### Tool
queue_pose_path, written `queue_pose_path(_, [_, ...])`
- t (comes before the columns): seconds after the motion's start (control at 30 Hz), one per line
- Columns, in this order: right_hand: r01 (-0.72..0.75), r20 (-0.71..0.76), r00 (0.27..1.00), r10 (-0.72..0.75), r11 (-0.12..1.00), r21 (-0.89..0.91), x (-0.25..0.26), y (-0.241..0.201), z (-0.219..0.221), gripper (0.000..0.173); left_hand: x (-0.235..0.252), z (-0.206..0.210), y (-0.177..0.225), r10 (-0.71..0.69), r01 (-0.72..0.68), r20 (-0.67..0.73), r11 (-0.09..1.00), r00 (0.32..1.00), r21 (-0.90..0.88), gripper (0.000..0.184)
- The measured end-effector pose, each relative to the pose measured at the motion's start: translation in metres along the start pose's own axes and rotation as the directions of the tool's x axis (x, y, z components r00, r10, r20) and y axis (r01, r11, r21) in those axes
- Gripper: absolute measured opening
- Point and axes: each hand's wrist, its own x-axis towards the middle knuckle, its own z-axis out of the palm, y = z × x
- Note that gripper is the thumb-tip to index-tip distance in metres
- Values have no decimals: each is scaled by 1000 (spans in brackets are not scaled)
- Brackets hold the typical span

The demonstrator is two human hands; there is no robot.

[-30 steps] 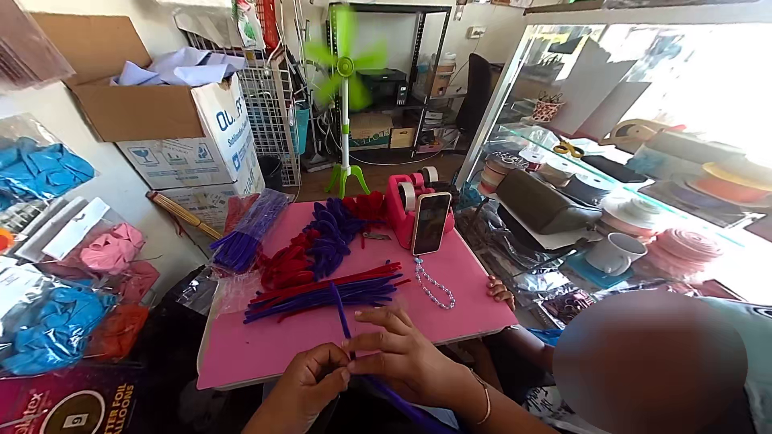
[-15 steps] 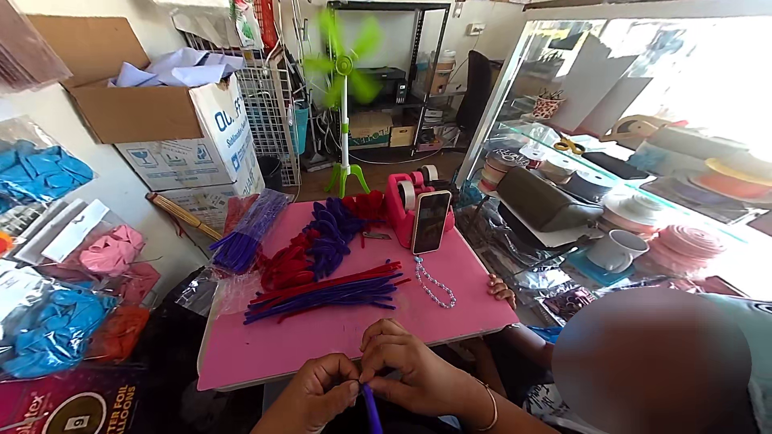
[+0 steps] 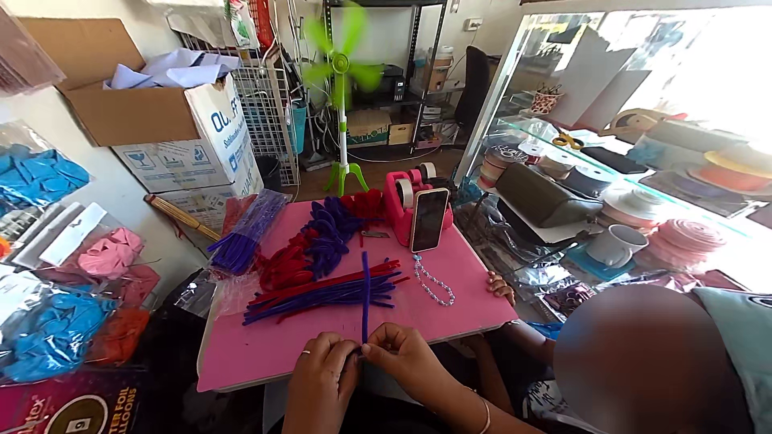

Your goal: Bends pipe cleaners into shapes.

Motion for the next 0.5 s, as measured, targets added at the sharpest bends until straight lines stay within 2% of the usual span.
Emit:
queue_pose_path(0.13, [263,53,965,-258,936,-235,-2,1,-6,13,0,-2,4,0,2,40,998,999,-60,20])
queue_pose_path(0.23, [434,127,901,-416,847,-308,0,2,-12,16,0,-6,4,-36,52,76,976,996,-213,20])
queue_pose_path(0.33, [473,147,881,-450,829,-297,1,3,-16,14,-1,-13,6,-107,175,187,898,976,-403,16])
queue_pose_path(0.43, [468,174,883,-435,840,-275,1,5,-17,12,-4,-12,9,-172,286,269,831,948,-477,16])
queue_pose_path(0.5, [471,192,881,-432,833,-289,1,6,-16,12,-6,-10,8,-193,312,272,798,943,-515,17])
